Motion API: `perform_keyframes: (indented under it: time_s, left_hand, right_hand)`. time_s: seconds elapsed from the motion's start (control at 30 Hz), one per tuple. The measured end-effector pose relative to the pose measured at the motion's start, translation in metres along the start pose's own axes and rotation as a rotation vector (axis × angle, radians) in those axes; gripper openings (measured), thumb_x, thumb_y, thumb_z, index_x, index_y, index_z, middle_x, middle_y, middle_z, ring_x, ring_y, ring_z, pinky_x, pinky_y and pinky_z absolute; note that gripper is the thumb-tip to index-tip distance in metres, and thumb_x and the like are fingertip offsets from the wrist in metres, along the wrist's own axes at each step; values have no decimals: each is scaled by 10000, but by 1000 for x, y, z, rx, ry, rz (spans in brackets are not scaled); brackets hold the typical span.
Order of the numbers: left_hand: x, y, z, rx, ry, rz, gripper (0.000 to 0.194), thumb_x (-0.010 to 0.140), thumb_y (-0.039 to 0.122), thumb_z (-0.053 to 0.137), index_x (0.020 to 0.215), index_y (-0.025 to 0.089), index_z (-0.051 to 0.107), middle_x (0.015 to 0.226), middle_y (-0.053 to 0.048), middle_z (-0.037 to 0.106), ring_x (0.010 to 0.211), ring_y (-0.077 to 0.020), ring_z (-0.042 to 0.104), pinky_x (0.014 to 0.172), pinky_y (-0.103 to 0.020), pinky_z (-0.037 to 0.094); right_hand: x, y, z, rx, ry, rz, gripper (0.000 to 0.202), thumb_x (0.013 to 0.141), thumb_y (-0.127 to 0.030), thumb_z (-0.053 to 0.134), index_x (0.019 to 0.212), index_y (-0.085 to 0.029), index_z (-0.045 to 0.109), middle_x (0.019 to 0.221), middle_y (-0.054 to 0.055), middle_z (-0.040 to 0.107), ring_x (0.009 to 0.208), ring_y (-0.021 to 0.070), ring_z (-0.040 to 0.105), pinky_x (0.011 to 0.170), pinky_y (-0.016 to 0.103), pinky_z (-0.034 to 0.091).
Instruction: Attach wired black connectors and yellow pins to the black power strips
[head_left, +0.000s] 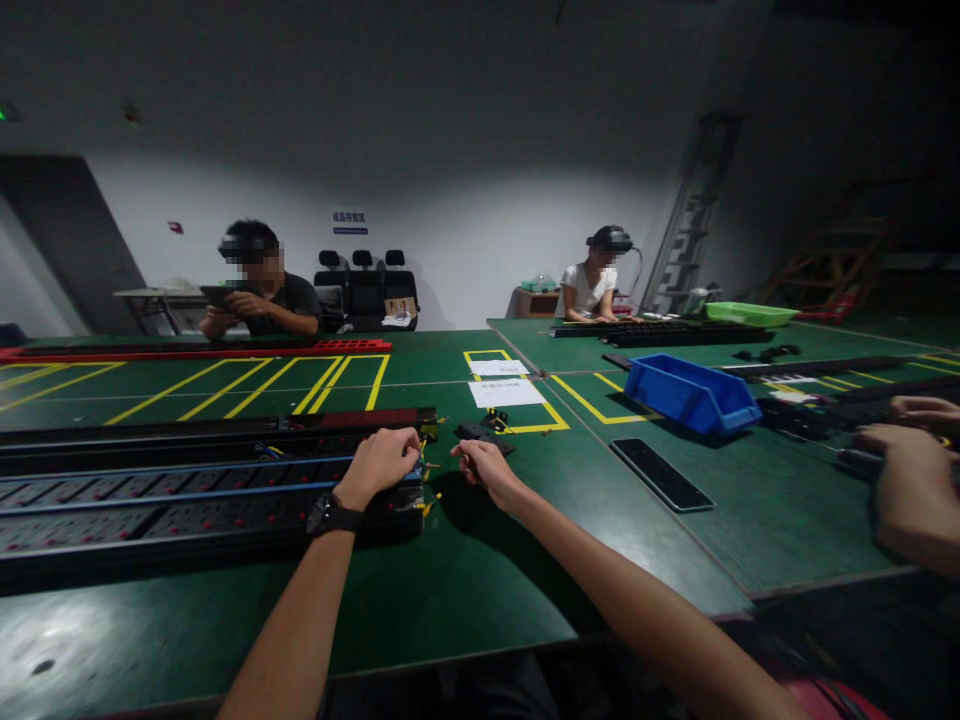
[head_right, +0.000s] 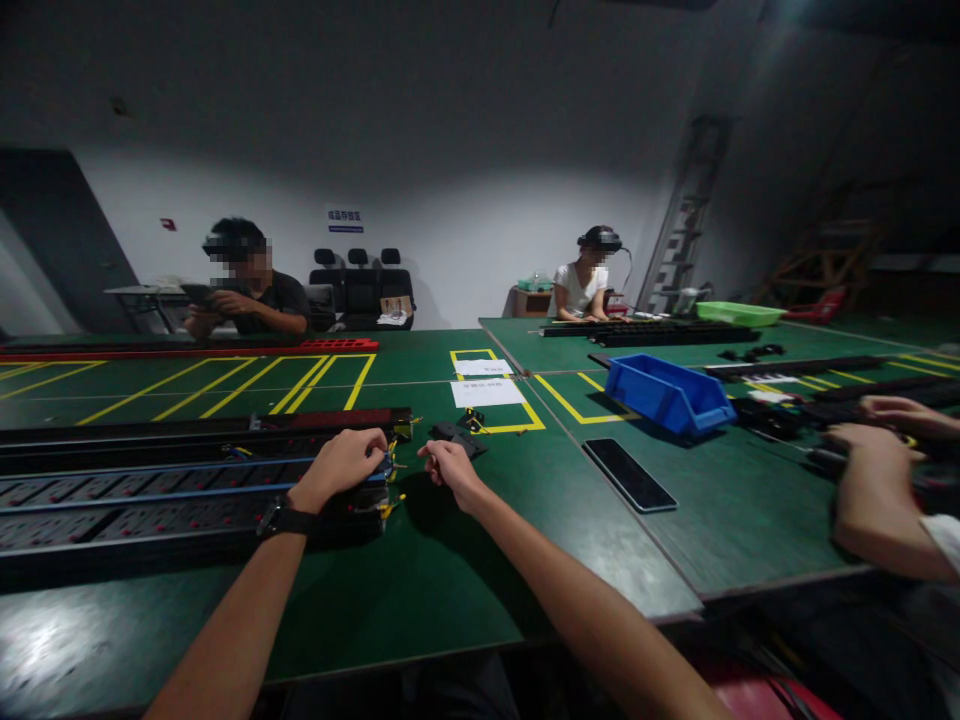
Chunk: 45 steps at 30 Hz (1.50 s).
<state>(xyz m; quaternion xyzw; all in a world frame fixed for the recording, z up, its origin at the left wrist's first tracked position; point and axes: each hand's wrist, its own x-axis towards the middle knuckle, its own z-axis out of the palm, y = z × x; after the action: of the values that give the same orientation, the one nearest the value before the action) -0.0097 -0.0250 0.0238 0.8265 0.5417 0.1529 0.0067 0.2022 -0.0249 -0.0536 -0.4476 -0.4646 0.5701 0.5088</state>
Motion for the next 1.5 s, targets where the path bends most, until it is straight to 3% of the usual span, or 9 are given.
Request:
perform_keyframes:
  time_s: [1.5]
  left_hand:
    - [0,0,1,-3,-15,16,214,899,242,518,960,266,722,965,-42,776,912,-225,724,771,-277,485]
  right_hand:
    - [2,5,0,-88,-46,-53,324,852,-469,608,807,-157,684,585,-25,554,468,93,443,463,232,287]
